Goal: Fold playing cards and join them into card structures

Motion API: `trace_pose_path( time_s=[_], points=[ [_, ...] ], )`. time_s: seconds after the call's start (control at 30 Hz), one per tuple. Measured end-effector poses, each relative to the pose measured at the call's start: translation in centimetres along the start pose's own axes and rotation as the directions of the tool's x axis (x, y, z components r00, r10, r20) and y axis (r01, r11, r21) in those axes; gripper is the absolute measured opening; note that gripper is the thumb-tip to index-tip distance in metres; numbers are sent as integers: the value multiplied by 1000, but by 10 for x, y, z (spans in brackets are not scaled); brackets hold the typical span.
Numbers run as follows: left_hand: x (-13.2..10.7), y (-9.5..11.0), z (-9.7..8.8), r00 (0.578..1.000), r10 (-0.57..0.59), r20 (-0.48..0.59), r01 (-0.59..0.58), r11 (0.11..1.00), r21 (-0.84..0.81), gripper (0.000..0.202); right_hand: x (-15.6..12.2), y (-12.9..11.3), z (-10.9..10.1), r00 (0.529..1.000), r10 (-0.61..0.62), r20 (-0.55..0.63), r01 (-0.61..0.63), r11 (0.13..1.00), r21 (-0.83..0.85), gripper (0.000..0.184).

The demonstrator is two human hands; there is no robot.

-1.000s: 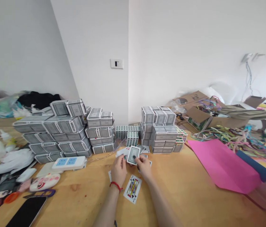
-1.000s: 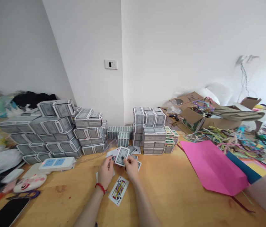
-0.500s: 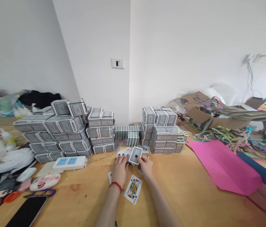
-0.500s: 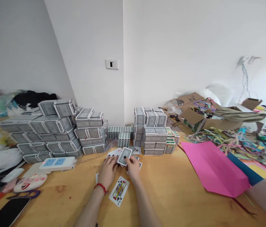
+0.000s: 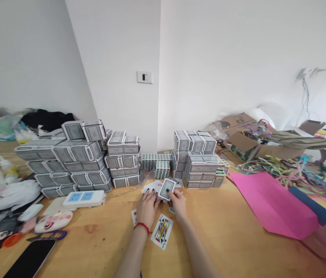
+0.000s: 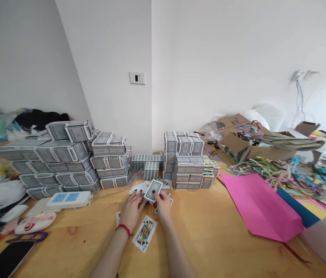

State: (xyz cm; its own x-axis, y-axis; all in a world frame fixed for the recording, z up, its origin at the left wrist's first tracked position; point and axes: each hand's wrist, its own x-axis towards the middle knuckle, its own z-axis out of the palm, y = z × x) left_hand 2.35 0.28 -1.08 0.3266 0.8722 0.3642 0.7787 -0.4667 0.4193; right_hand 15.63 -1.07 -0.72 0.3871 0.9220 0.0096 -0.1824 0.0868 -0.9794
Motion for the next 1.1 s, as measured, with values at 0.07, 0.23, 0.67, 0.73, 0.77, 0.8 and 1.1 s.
trace_pose_path(
  time_s=[0.07,0.23,0.67,0.73,0.77,0.8,1.1],
  points=[
    [0,0,0,999,19,-27,-19,1000,-4,26,0,0,-1,1000,0,-16,0,1000,23,27],
    [0,0,-1,995,48,-89,-47,999,16,27,3,1,-4,998,18,-58,-14,997,77,25],
    [-3,6,-6,961,42,-272,-44,999,-4,27,12,11,-7,992,78,-100,-48,959,279,20],
    [-4,4,-5,947,-11,-321,-1,999,-37,27,13,11,-8,991,79,-104,-44,953,299,20],
    [-4,4,-4,941,-52,-335,33,998,-62,26,13,11,-8,992,80,-103,-45,952,304,20],
    [-5,3,-4,937,-96,-336,70,994,-88,25,13,11,-8,992,81,-98,-48,951,306,21],
    [-5,7,-7,928,-311,-204,218,900,-377,22,6,8,-1,998,57,-31,-47,963,266,26]
  ],
)
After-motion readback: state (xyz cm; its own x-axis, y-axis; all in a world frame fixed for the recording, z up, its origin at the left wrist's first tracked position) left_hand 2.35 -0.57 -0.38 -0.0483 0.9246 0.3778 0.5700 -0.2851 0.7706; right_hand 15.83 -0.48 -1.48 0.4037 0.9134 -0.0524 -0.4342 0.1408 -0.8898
